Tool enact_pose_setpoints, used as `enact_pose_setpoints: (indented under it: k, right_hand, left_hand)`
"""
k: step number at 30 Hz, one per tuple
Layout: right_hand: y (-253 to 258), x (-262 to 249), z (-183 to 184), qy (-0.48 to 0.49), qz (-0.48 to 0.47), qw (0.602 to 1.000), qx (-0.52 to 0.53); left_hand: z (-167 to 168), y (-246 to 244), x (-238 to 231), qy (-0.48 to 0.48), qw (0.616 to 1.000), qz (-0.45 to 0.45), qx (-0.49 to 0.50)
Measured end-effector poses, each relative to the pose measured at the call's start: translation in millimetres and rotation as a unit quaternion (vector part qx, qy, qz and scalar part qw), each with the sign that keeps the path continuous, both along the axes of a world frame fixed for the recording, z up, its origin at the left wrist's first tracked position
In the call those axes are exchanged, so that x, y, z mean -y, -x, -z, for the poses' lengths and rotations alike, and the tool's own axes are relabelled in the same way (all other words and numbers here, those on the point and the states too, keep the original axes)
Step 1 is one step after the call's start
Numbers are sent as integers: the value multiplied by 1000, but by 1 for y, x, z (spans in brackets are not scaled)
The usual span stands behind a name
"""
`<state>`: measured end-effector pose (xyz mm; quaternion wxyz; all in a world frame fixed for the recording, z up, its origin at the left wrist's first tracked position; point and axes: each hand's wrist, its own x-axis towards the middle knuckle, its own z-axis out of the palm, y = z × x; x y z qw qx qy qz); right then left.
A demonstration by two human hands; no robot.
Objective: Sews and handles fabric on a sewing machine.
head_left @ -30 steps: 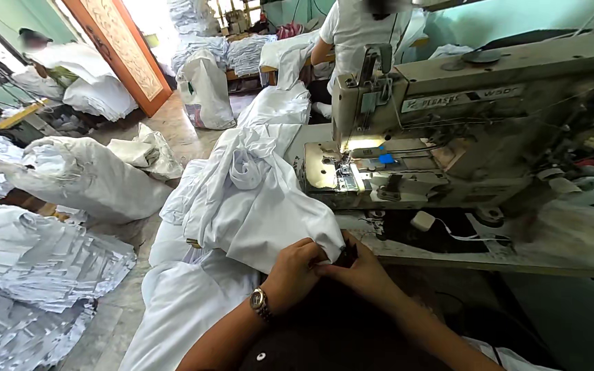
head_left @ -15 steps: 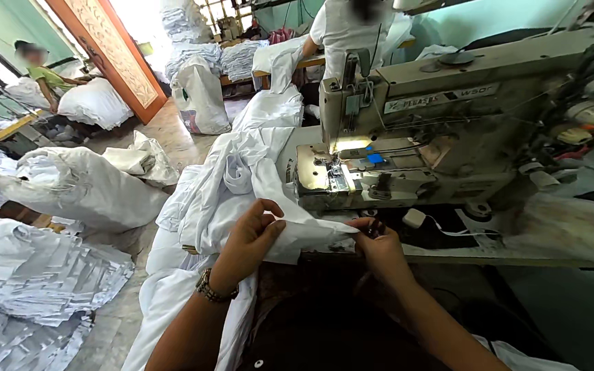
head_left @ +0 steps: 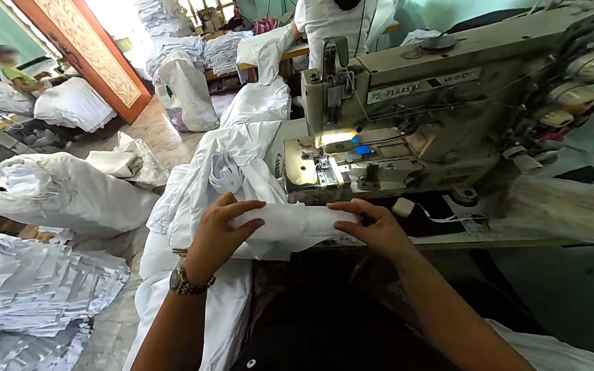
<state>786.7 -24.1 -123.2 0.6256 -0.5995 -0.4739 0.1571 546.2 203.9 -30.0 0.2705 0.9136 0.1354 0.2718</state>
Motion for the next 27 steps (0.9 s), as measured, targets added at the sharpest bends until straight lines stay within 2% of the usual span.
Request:
enact_pose_setpoints:
  k: [3, 6, 10, 15, 19, 22, 25, 27]
  right_hand:
    - [4, 0, 1, 28, 36, 994, 98]
    - [3, 3, -1, 25, 22, 989, 144]
    - [4, 2, -4, -4, -4, 991, 136]
    - [12, 3, -5, -3, -31, 991, 129]
    - [14, 1, -8, 5, -74, 987, 139]
    - [15, -2, -4, 52, -92, 981, 165]
    - [14, -1, -6, 16, -154, 982, 110]
    - [17, -3, -7, -17, -135, 987, 87]
  left_hand:
    - [4, 4, 5, -58, 997, -44, 1]
    - [2, 8, 6, -75, 996, -43, 13]
    - [-3, 12, 11, -63, 997, -25, 37]
    - [-7, 10, 22, -94, 992, -32, 73]
    - [2, -1, 8, -153, 984, -83, 42]
    - [0, -4, -1, -89, 995, -44, -25]
    - [-14, -6, -8, -50, 998, -13, 26]
    - [-14, -16, -10, -66, 997, -18, 29]
